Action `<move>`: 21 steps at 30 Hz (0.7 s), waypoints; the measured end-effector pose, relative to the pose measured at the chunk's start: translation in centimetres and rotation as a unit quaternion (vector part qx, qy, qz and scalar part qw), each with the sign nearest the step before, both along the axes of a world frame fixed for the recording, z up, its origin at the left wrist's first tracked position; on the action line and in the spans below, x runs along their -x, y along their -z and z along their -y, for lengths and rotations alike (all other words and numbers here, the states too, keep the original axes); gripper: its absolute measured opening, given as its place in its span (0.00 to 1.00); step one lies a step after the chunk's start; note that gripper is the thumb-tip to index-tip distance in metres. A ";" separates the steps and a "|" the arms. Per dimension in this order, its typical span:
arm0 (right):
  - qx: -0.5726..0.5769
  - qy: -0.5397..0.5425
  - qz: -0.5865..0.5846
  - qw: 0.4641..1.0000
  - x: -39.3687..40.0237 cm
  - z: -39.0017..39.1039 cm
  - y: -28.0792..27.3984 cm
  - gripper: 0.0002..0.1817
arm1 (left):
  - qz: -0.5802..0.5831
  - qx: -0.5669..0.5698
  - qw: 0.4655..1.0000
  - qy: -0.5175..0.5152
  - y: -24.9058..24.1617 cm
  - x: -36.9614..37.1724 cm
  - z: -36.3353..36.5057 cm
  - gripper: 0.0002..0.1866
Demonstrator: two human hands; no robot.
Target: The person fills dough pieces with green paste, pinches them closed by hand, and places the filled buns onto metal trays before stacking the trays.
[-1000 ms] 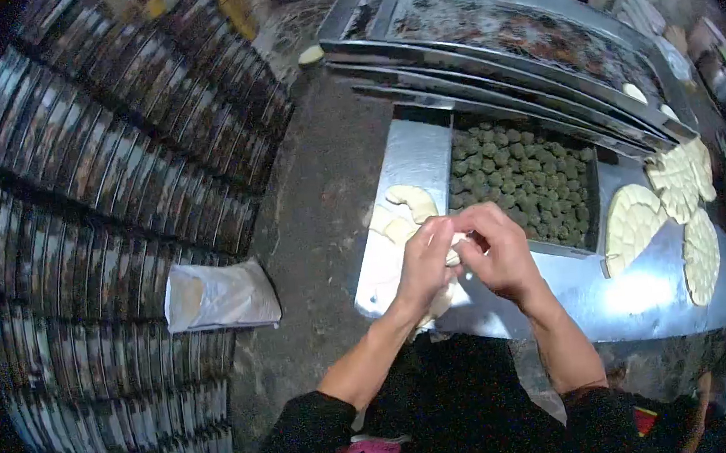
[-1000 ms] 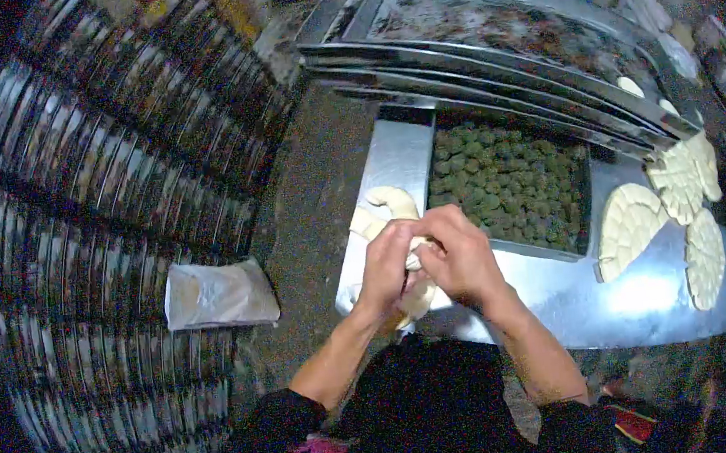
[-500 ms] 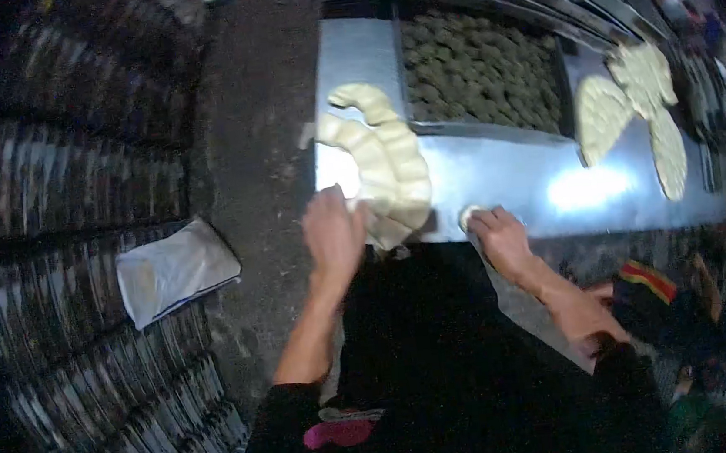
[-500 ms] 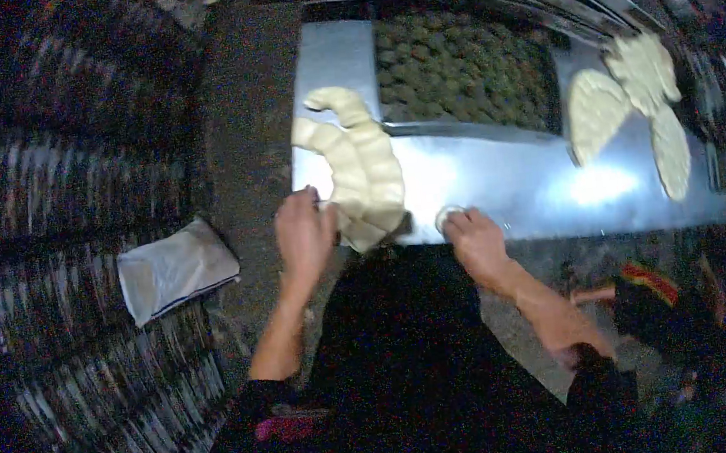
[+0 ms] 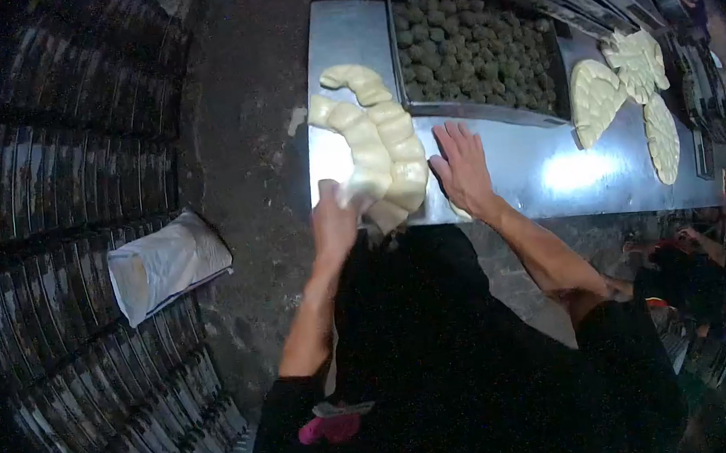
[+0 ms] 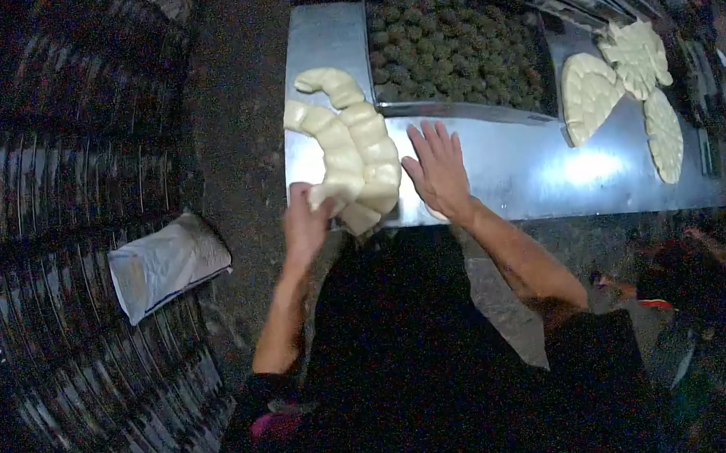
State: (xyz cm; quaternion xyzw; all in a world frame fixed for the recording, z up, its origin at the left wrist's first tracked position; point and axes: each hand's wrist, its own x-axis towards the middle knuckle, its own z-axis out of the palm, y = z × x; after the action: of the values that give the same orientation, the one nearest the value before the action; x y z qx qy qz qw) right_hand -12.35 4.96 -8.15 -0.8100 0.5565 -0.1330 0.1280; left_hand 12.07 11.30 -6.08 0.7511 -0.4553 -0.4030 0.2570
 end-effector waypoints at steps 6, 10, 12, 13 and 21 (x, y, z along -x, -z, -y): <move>-0.241 -0.119 -0.067 0.961 5.8 -3.2 -5.2 0.15 | 0.174 0.166 0.952 -0.190 7.2 -17.8 -6.5 0.19; -0.309 0.031 0.034 0.950 9.9 1.8 -12.1 0.23 | -0.173 0.146 0.866 -0.445 2.9 -23.5 -9.4 0.22; -0.082 0.034 0.153 0.984 14.1 7.6 -15.0 0.28 | -0.183 0.133 0.870 -0.438 -2.3 -19.0 -6.8 0.19; -0.031 0.119 0.199 0.972 15.1 11.0 -18.0 0.26 | -0.192 0.103 0.894 -0.392 -2.6 -18.6 -5.6 0.20; 0.156 0.059 0.100 0.981 22.0 36.2 -21.7 0.16 | -0.146 0.054 0.983 -0.099 -6.9 -0.7 4.7 0.21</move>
State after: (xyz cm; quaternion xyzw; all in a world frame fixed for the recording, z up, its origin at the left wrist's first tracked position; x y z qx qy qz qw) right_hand -34.38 -31.22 13.54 -0.7685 0.5601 -0.3057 0.0470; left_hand 12.77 6.55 0.86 0.7102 -0.3576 -0.4562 0.3996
